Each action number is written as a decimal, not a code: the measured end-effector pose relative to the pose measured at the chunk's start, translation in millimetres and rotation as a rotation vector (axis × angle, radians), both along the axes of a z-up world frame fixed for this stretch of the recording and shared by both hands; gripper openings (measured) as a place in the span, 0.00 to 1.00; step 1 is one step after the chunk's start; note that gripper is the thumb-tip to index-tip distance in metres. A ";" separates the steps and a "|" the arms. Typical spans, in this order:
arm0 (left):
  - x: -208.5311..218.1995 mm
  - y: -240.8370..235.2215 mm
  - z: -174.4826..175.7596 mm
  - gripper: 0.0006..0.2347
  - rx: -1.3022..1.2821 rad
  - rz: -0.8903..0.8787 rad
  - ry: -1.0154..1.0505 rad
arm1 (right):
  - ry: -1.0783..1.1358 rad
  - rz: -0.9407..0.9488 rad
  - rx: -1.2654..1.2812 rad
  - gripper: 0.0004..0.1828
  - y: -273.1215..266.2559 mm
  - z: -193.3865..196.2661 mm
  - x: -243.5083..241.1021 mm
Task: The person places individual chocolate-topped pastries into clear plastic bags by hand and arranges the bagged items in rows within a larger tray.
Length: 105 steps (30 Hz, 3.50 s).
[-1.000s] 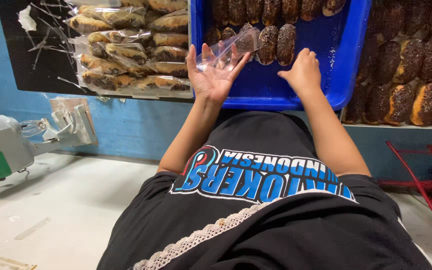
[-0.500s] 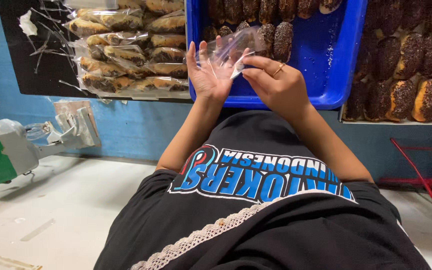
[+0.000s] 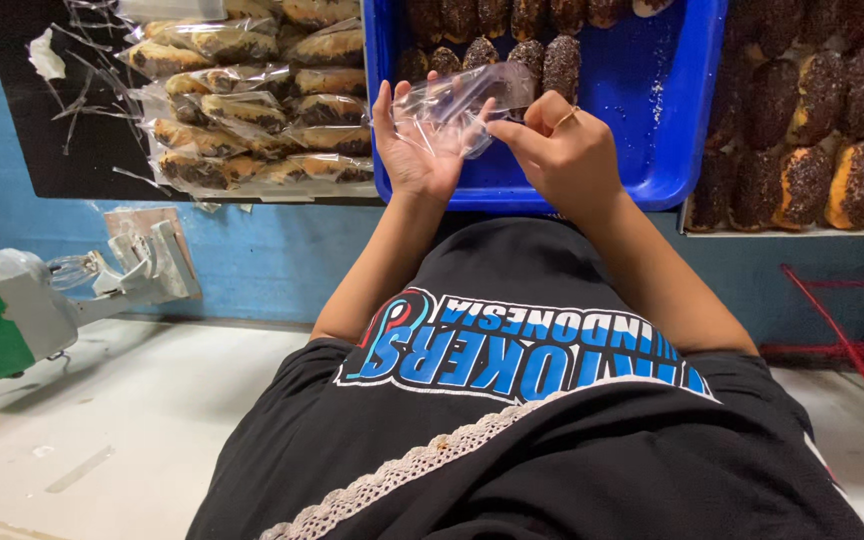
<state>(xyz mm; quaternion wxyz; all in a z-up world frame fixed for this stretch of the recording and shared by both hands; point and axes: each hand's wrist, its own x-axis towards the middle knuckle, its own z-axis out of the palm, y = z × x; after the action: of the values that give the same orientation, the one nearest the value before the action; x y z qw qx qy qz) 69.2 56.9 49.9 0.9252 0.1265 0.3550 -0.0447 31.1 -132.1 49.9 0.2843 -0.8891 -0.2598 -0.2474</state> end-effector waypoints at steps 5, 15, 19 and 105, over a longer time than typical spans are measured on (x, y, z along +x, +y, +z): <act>1.2 10.4 -1.6 0.13 -0.079 0.027 0.084 | 0.020 0.034 -0.059 0.15 -0.5 3.1 -2.7; 2.8 24.2 -10.8 0.13 0.013 0.122 0.003 | 0.940 -0.517 0.136 0.32 -56.0 -61.5 13.0; 2.3 25.3 -11.3 0.13 0.002 0.118 -0.003 | 0.944 -0.473 -0.122 0.48 -45.2 -105.4 20.4; 32.7 -19.9 3.7 0.10 0.273 0.189 -0.544 | 0.946 -0.068 2.004 0.16 -11.4 9.3 -14.4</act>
<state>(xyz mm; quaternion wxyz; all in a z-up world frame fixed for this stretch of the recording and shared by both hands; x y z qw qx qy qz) 102.0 37.0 53.6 0.9607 0.2233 0.1075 0.1251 16.7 -143.5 59.2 0.9385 -0.2681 0.2171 0.0114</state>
